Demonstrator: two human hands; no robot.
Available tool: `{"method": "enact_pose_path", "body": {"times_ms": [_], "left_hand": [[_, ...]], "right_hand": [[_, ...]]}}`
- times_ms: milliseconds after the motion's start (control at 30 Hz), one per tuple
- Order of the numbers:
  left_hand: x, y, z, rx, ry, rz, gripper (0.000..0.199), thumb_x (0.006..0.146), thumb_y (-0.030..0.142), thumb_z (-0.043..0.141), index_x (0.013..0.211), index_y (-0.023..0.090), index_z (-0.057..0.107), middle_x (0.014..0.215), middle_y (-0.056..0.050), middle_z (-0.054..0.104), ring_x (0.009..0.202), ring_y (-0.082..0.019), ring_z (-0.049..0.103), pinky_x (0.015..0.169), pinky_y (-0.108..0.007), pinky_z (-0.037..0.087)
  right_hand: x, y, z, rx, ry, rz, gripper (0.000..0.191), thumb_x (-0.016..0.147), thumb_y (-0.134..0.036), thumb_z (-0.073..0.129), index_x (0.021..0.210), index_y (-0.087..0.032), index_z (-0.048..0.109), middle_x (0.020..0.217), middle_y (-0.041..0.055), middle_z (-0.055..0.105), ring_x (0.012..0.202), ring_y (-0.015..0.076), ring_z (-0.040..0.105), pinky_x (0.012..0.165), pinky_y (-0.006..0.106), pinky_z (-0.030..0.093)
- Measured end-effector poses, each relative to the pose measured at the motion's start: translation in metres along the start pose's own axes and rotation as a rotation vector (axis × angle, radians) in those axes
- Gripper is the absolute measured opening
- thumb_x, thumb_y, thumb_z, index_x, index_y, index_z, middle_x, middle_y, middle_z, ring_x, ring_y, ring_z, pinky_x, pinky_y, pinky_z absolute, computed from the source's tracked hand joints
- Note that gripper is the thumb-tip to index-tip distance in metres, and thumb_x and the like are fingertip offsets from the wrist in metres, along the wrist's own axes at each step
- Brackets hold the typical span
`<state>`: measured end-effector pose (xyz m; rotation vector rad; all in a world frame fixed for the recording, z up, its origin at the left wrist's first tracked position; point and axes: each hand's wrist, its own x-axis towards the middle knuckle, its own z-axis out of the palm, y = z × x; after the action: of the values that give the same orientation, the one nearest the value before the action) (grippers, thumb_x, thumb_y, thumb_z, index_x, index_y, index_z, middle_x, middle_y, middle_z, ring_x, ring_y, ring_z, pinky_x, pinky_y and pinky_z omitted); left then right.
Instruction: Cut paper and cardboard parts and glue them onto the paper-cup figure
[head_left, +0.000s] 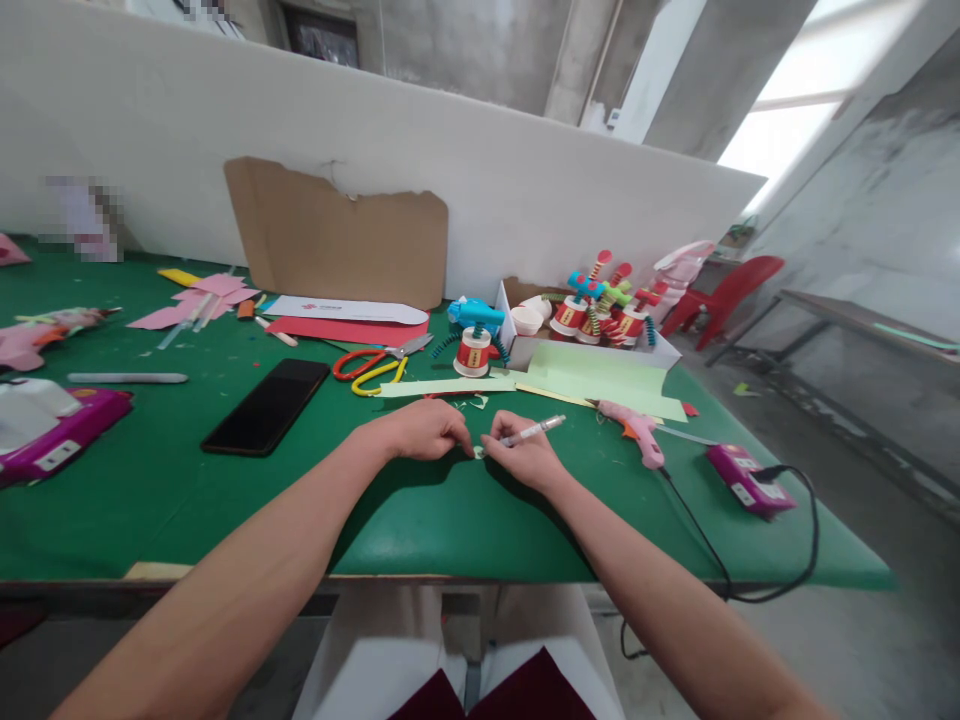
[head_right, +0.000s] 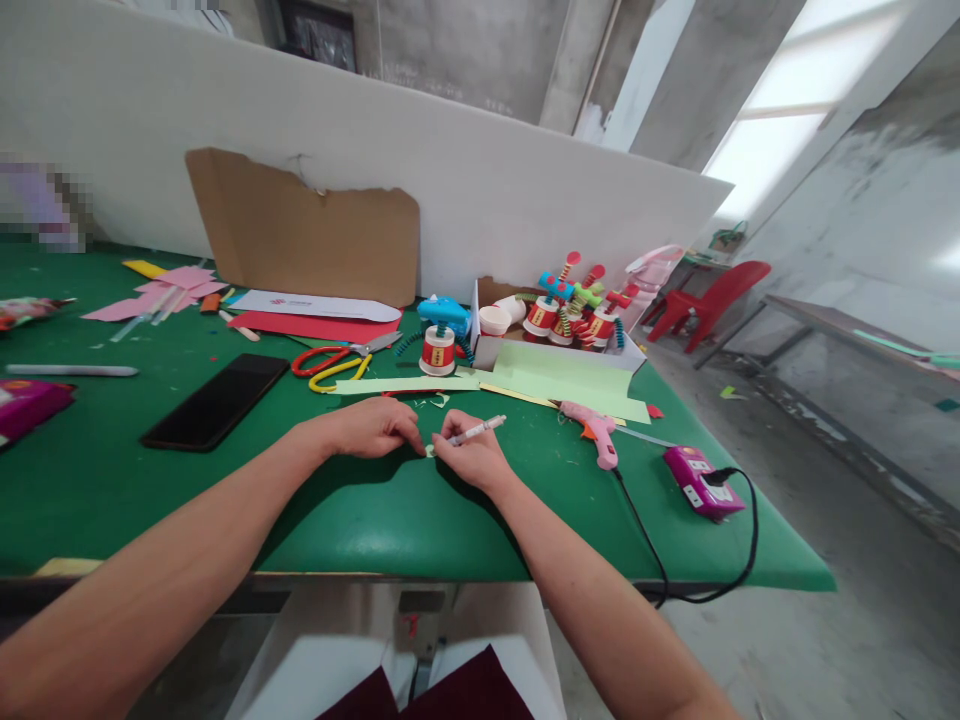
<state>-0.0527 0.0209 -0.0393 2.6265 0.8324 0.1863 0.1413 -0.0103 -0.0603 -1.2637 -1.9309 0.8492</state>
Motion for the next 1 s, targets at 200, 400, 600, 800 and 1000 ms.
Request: {"method": "enact_pose_path", "body": {"times_ms": [200,400,600,800,1000], "left_hand": [[-0.0001,0.0002,-0.0002,0.0,0.001,0.003,0.042,0.071,0.005,0.046,0.091,0.028,0.074,0.081,0.002,0.069,0.071,-0.01,0.059,0.067,-0.018,0.041],[-0.0003,-0.0011,0.0009,-0.014,0.006,0.004,0.04,0.072,0.006,0.047,0.09,0.028,0.075,0.082,0.002,0.069,0.072,-0.01,0.06,0.067,-0.017,0.041],[-0.0002,-0.0009,0.0009,-0.007,0.008,0.002,0.042,0.071,0.004,0.047,0.091,0.029,0.074,0.082,0.003,0.07,0.072,-0.01,0.06,0.067,-0.018,0.041],[-0.0001,0.0008,-0.0006,-0.01,0.003,-0.001,0.041,0.071,0.005,0.047,0.09,0.028,0.074,0.082,0.003,0.07,0.071,-0.01,0.06,0.067,-0.018,0.041],[-0.0006,0.0007,-0.0002,-0.007,0.021,0.001,0.041,0.07,0.006,0.047,0.09,0.029,0.074,0.081,0.003,0.07,0.071,-0.011,0.06,0.066,-0.018,0.041]], "right_hand": [[0.0012,0.0012,0.0005,0.007,0.027,-0.003,0.019,0.07,-0.027,0.054,0.057,-0.021,0.042,0.051,-0.0059,0.042,0.048,0.009,0.036,0.048,0.022,0.029],[0.0009,0.0006,0.0002,-0.014,0.002,-0.002,0.02,0.07,-0.028,0.055,0.057,-0.021,0.042,0.05,-0.0057,0.043,0.049,0.0093,0.037,0.048,0.022,0.029],[0.0013,0.0017,-0.0007,-0.022,0.03,-0.004,0.019,0.07,-0.025,0.054,0.056,-0.021,0.041,0.05,-0.0063,0.042,0.049,0.009,0.036,0.048,0.022,0.03],[0.0011,0.0007,-0.0005,0.007,0.028,0.018,0.018,0.07,-0.027,0.055,0.058,-0.021,0.042,0.05,-0.0065,0.041,0.048,0.0089,0.035,0.047,0.022,0.028],[0.0019,0.0021,-0.0004,-0.009,0.018,-0.002,0.019,0.07,-0.027,0.055,0.057,-0.02,0.043,0.051,-0.0059,0.043,0.049,0.009,0.036,0.048,0.022,0.029]]}}
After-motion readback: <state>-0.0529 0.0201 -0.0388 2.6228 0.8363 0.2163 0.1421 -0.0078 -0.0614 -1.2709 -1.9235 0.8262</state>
